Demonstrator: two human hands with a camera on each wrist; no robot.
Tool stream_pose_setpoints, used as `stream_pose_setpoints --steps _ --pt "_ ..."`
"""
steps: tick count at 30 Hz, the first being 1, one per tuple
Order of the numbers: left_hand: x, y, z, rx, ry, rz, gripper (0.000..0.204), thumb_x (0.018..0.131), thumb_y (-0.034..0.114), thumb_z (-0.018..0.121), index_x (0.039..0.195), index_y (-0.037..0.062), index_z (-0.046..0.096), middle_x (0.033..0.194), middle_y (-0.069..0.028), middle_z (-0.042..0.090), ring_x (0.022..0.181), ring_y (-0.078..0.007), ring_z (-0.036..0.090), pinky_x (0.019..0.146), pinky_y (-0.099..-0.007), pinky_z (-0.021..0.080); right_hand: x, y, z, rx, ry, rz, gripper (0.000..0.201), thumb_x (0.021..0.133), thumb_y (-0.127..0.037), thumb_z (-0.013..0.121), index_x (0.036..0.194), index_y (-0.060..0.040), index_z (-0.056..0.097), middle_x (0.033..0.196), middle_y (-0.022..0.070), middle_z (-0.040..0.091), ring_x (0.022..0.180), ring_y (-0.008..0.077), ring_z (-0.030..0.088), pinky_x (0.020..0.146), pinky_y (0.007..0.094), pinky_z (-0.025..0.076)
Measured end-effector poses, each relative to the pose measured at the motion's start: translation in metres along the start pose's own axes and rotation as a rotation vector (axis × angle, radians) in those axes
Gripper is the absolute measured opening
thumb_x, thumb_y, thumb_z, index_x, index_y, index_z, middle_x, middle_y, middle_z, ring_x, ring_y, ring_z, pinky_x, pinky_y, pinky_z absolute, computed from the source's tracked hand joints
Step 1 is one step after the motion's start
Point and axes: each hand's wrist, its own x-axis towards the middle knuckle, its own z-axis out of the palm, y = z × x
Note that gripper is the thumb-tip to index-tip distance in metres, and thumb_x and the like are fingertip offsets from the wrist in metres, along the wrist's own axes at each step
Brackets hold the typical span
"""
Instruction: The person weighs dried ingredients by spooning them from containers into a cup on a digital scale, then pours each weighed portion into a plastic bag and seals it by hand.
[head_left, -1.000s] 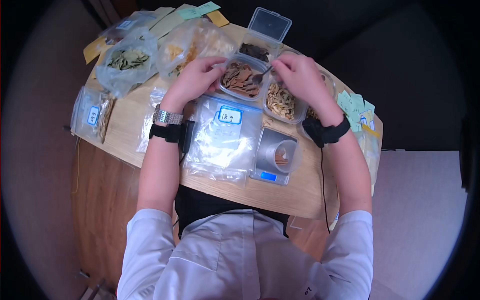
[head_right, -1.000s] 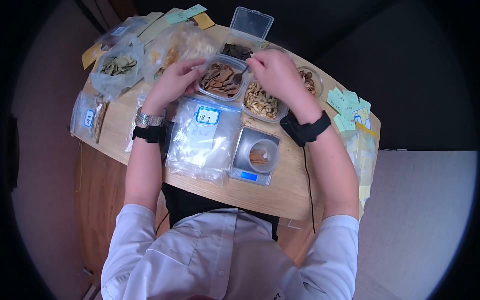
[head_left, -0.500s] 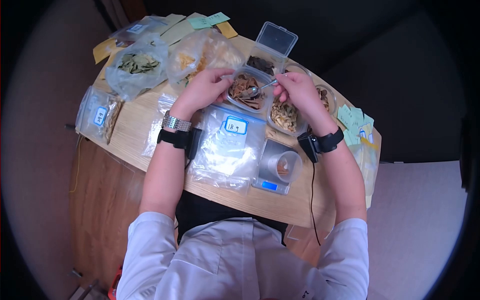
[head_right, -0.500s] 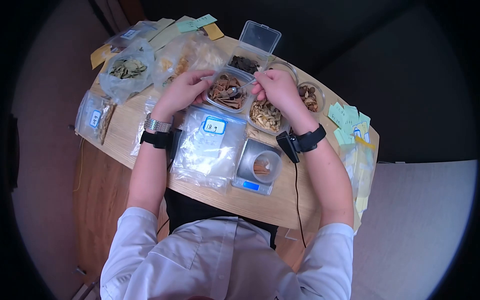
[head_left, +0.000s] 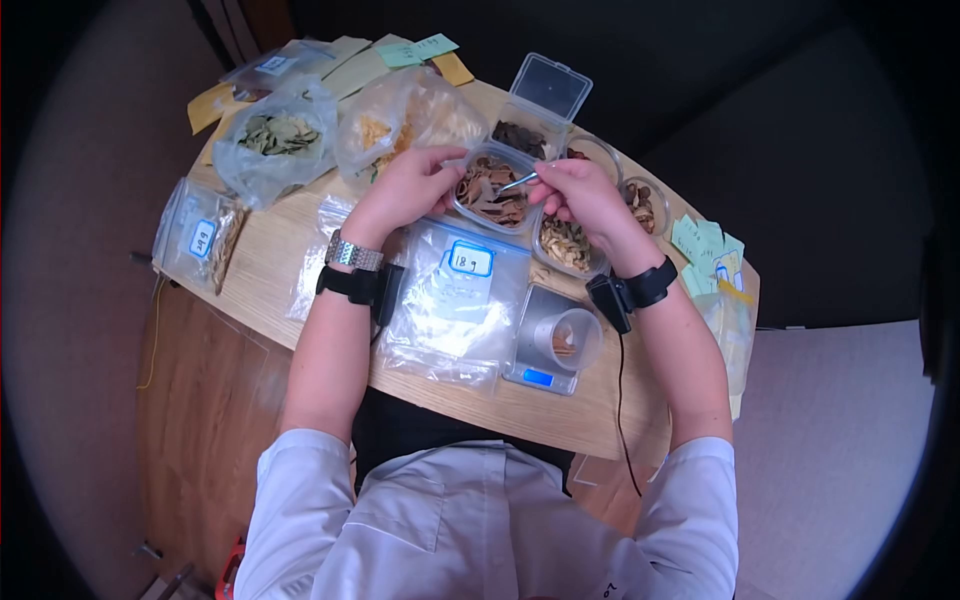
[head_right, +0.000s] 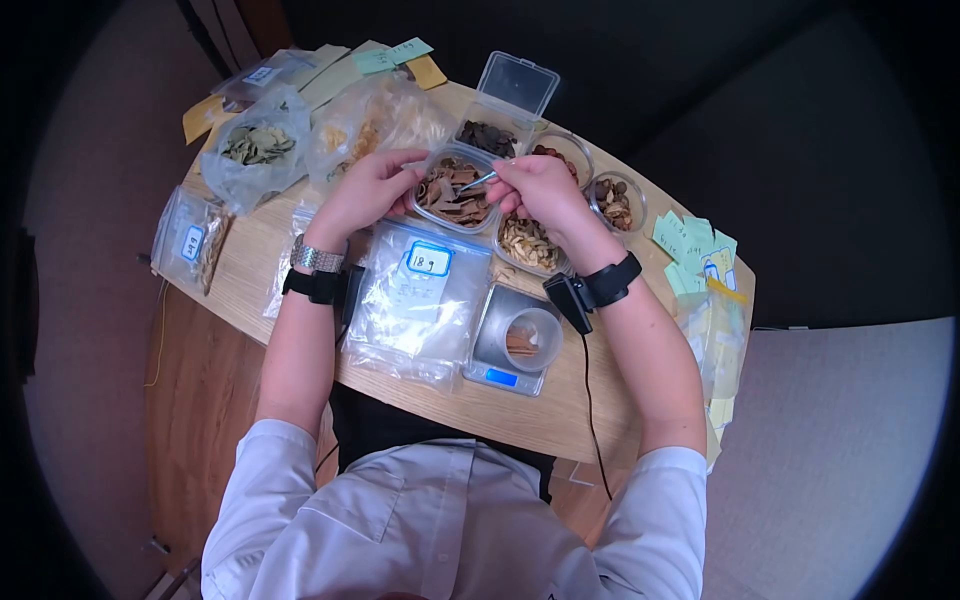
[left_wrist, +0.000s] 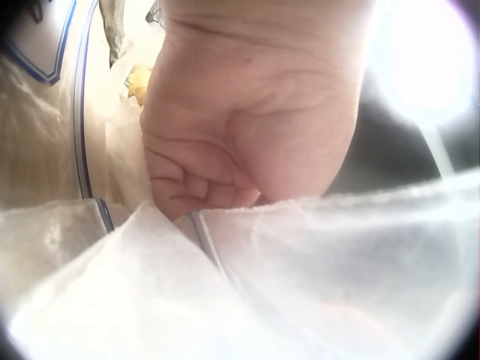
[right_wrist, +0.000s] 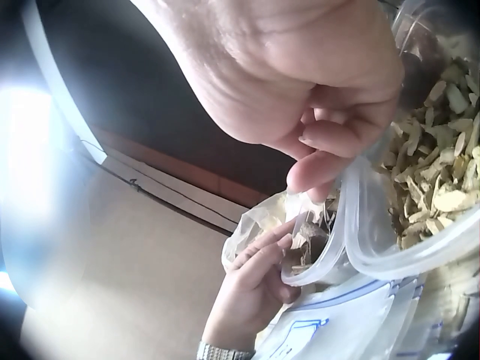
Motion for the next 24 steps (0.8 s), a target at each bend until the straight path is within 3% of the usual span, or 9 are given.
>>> stream_pose_setpoints --steps 7,24 --pt "0.0 0.0 0.0 -0.013 -0.002 0.012 0.04 0.102 0.02 0.056 0.135 -0.0023 0.065 0.076 -0.0014 0.067 0.065 -0.0081 0.061 0.061 -0.0239 0.051 -0.002 -0.002 -0.002 0.075 -0.021 0.002 0.027 0.108 -0.028 0.056 0.098 -0.0065 0.071 0.078 -0.004 0.069 0.061 0.0 0.055 0.051 0.015 0.04" --pt "0.001 -0.002 -0.001 0.014 -0.004 -0.001 0.041 0.102 0.02 0.057 0.136 -0.0018 0.063 0.078 -0.0019 0.068 0.065 -0.0085 0.062 0.062 -0.0243 0.052 -0.013 0.0 -0.032 0.254 -0.037 -0.106 0.026 0.108 -0.025 0.057 0.098 -0.0041 0.068 0.078 -0.001 0.068 0.062 0.0026 0.059 0.052 0.0157 0.042"
